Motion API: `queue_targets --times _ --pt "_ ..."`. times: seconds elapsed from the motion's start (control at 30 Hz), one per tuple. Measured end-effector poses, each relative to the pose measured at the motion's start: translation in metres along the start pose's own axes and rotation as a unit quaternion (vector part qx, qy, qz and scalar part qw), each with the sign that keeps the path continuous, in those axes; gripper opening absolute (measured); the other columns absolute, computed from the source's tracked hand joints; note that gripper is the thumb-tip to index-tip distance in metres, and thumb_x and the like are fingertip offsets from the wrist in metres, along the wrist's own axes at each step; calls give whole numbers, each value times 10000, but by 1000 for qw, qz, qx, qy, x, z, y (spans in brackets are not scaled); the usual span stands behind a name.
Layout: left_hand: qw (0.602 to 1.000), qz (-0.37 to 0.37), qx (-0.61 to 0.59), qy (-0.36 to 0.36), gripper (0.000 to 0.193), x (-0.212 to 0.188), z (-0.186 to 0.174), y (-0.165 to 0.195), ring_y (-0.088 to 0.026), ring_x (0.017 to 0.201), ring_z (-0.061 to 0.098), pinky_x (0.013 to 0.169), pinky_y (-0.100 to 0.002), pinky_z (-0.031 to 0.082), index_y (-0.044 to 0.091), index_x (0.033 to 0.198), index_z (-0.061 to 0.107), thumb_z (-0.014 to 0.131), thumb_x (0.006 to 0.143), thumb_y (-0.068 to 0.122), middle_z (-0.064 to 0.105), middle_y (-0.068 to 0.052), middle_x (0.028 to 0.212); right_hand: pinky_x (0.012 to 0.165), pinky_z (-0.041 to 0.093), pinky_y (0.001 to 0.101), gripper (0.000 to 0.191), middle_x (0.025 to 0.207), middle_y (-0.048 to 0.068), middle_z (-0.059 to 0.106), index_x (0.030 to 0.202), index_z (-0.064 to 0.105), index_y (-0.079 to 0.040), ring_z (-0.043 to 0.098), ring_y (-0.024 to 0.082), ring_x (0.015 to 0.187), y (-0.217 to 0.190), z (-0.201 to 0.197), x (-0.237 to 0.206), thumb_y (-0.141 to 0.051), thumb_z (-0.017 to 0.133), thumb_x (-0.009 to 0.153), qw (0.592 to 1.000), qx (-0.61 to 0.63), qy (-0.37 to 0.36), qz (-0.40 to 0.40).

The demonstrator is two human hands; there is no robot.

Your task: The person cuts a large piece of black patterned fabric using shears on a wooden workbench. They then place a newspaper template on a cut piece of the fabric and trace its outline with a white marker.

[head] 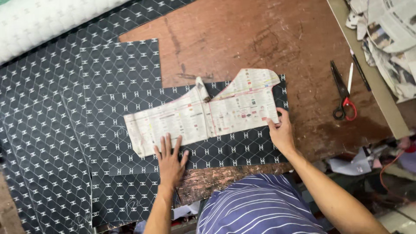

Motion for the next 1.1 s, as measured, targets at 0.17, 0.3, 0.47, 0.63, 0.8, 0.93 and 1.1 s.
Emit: queue_targets --times 0.17,0.3,0.47,0.63,0.8,0.93,1.1 --pt "998 -7 57 -22 658 37 -12 -15 -363 1574 85 1237 -618 22 237 1587 344 465 1006 521 149 -159 1697 618 533 334 350 794 101 693 1251 611 -26 675 182 668 14 -6 9 -98 743 935 999 -45 2 8" --pt "999 -17 37 -2 697 71 -17 11 -392 1564 90 1228 -612 11 120 1584 339 484 1010 487 163 -238 1688 612 531 347 359 750 98 691 1217 593 -10 683 192 656 16 -11 10 -115 758 915 998 -56 13 -1" --pt "985 12 -175 0 772 93 11 137 -420 1564 111 1257 -596 99 23 1564 322 620 966 408 195 -262 1649 605 522 367 347 741 95 703 1210 574 -9 682 207 636 12 -12 6 -128 744 932 998 -49 9 38" --pt "974 105 -194 48 676 126 28 268 -399 1589 147 1261 -634 94 204 1604 374 613 997 380 241 -167 1705 608 528 365 356 741 102 701 1208 571 -9 688 205 643 6 -18 9 -135 751 927 999 -48 14 8" --pt "985 118 -117 48 584 171 32 305 -359 1591 172 1259 -661 84 270 1578 428 551 1032 436 247 -109 1705 607 541 329 319 759 99 719 1211 574 -15 699 166 658 10 -23 19 -109 706 936 999 -26 -15 32" --pt "985 138 -96 51 623 195 38 304 -365 1577 158 1243 -675 71 270 1576 410 548 1001 466 239 -120 1692 567 527 299 271 778 95 727 1198 587 -26 681 153 641 29 -34 34 -119 684 963 991 29 -70 109" --pt "984 153 -89 35 655 208 50 306 -362 1580 137 1242 -670 70 294 1593 383 550 998 511 219 -112 1699 619 551 256 191 837 77 733 1157 631 -25 698 109 737 58 -79 70 -119 663 994 990 55 -100 77"
Point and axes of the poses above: each hand's wrist, its own x-axis towards the middle knuckle, its own z-axis out of the palm, y = z × x, the point moved 5 cm from there along x, towards the middle knuckle
